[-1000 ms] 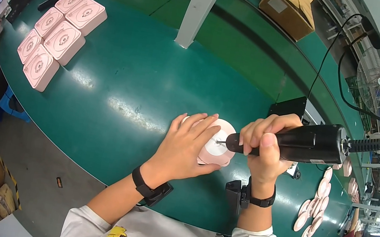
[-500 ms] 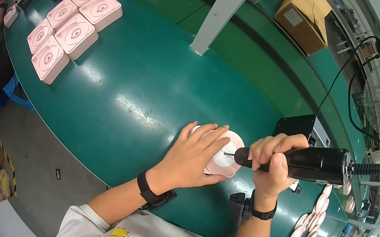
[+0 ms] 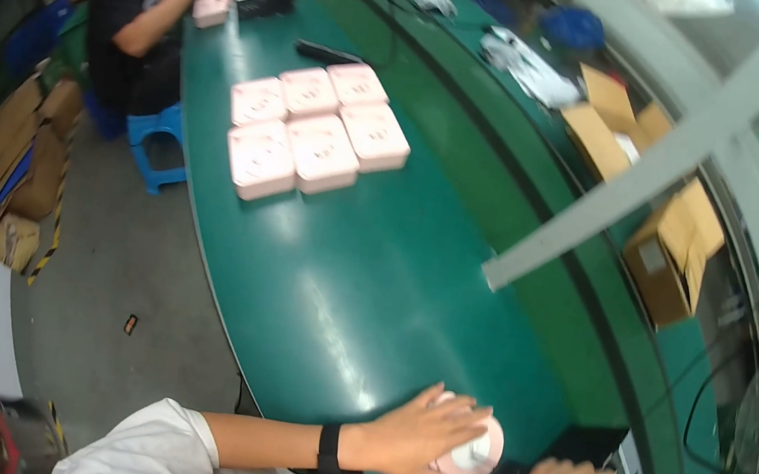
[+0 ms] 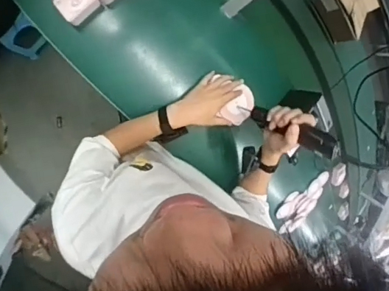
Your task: The person picks up a pink base and a white disc, fits the disc onto the base, and uses a power screwdriver to drive a screw into the center. They repeat this process with several units, occasionally inserting a small metal pin into the disc by hand.
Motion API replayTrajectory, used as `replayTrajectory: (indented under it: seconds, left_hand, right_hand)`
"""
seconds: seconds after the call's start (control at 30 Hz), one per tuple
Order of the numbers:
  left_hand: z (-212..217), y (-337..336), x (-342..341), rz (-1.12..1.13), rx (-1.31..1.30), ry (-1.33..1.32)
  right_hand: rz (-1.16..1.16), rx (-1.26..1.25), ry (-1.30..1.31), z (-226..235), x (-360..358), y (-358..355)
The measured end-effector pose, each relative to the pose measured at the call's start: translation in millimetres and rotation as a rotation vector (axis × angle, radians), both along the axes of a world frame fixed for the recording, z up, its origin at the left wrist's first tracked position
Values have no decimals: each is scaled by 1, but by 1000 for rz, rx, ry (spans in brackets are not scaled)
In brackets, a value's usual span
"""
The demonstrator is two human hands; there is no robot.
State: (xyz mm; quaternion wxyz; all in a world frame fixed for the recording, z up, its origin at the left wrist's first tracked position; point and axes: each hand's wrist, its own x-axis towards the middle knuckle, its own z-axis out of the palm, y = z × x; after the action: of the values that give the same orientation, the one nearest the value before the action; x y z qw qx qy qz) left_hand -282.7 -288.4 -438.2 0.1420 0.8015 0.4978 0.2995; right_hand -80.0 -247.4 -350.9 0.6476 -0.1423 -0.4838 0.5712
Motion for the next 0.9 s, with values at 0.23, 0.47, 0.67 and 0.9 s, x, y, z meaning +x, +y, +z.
replayTrajectory:
  seconds: [0.23,0.47,0.67,0.9]
  left_hand:
    - [32,50,1,-293,-157,78]
    - [13,156,39,241,502,378]
    - [61,130,-95,401,447,40]
    - [36,85,-351,902,113,314]
  right_hand:
    - [-125,74,-284,28,36,-27]
    - [-417,-53,-802,-11,58,-14]
    - [-574,-103,-922,-35,61,-9]
    - [-1129,343,-1010,31,-2,-23]
